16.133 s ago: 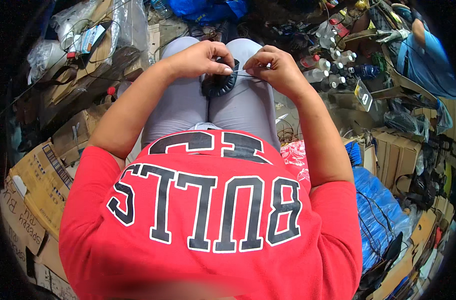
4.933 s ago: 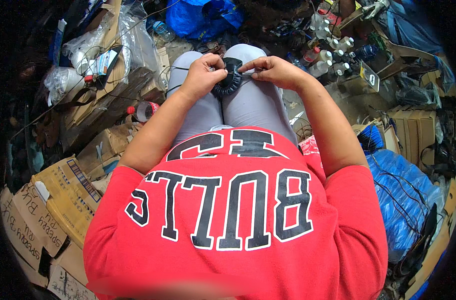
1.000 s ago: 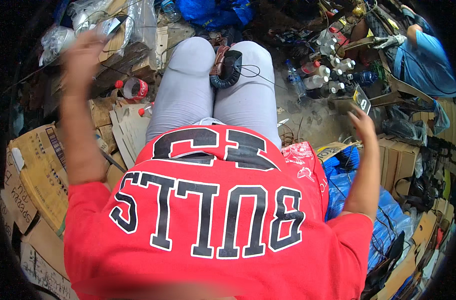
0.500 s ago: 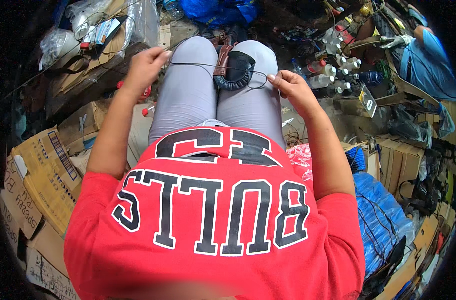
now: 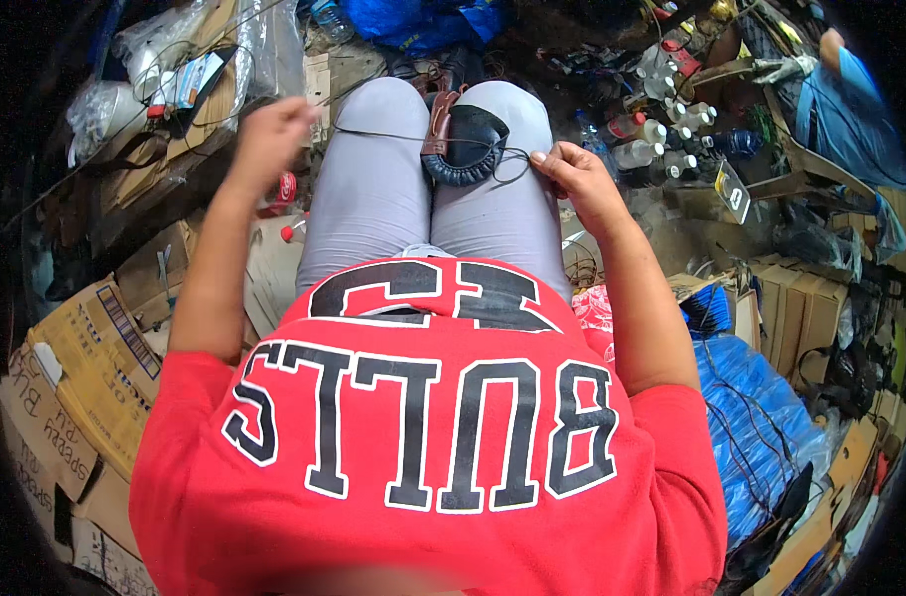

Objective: The person is sewing or stitching a black shoe component by hand.

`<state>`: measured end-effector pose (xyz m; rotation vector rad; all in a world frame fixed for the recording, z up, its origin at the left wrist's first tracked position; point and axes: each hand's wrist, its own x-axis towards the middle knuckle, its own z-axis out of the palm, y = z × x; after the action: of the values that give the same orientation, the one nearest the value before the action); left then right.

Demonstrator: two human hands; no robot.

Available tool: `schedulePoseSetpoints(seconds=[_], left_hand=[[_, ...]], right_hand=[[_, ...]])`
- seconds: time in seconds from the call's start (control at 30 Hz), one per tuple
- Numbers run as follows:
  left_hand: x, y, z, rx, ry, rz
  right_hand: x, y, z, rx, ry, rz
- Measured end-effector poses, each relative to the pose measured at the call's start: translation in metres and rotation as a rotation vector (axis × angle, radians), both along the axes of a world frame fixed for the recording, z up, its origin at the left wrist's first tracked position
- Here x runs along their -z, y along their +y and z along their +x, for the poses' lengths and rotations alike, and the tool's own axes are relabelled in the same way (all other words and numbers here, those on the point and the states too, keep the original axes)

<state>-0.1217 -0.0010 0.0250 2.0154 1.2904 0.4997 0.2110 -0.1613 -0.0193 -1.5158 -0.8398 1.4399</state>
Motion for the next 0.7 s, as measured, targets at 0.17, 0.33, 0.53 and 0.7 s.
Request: schedulePoseSetpoints(seconds=[0.17,0.33,0.53,0.7], left_hand=[[0.004,-0.009,0.004,0.280,-0.035,0.359],[0.012,-0.035,0.049,0.407,0.049,0.539],[-0.001,-0.023,0.015,0.358,0.032,-0.110],[0.025,0.023,-0.084,-0.106,-0.352,-0.302]], right_hand=[[-0.004,0.010,-0.001,-0.047,0.031,-0.095],[-0.004,0.013,-0.007,-0.063,-0.001,-0.101],[0.000,0.007,-0.003,-0.033,-0.007,-0.074],[0.007,0.002,0.011,-0.040,0.061,-0.048]])
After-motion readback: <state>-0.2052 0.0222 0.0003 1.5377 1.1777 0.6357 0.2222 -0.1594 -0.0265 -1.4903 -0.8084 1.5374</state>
